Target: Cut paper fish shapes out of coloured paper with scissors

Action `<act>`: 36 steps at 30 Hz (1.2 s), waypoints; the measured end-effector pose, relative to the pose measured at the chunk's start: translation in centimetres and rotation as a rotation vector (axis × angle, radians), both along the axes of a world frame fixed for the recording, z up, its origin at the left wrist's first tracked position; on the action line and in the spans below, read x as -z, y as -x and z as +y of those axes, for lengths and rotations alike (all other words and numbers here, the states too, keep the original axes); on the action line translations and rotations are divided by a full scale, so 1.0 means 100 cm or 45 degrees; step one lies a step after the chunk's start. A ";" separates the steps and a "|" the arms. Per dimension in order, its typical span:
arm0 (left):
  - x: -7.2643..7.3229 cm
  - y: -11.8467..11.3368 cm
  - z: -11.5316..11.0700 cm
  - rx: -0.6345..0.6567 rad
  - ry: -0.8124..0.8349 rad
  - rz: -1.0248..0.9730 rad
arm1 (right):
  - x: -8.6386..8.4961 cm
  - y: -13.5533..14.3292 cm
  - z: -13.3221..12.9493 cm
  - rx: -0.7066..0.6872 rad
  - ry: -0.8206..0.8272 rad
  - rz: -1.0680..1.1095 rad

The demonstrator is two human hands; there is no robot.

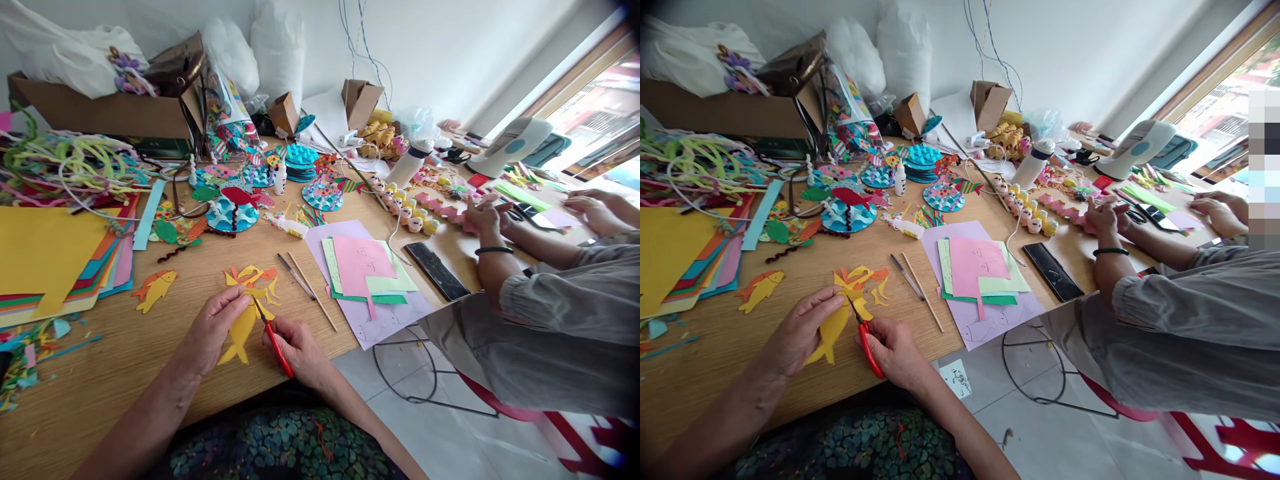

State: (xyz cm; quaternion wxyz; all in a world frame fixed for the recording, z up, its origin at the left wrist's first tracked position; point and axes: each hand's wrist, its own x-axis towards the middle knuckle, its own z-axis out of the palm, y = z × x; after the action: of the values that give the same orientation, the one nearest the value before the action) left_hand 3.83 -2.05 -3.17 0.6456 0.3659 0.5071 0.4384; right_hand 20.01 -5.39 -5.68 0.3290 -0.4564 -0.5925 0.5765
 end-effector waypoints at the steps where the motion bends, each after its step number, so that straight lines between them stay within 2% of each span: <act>1: 0.001 0.000 0.000 -0.008 -0.012 0.012 | 0.000 0.000 0.000 -0.003 0.008 0.000; 13: 0.001 0.001 0.000 0.099 -0.087 0.125 | -0.001 0.000 0.000 -0.005 0.027 0.005; 36: -0.003 0.004 -0.001 0.217 -0.116 0.167 | 0.001 -0.001 -0.001 0.005 -0.001 0.028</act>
State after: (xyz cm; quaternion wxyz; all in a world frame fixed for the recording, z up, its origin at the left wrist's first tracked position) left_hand 3.40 -2.17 -2.87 0.6287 0.4647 0.4947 0.3796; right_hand 20.11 -5.52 -5.79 0.3369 -0.4511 -0.5882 0.5805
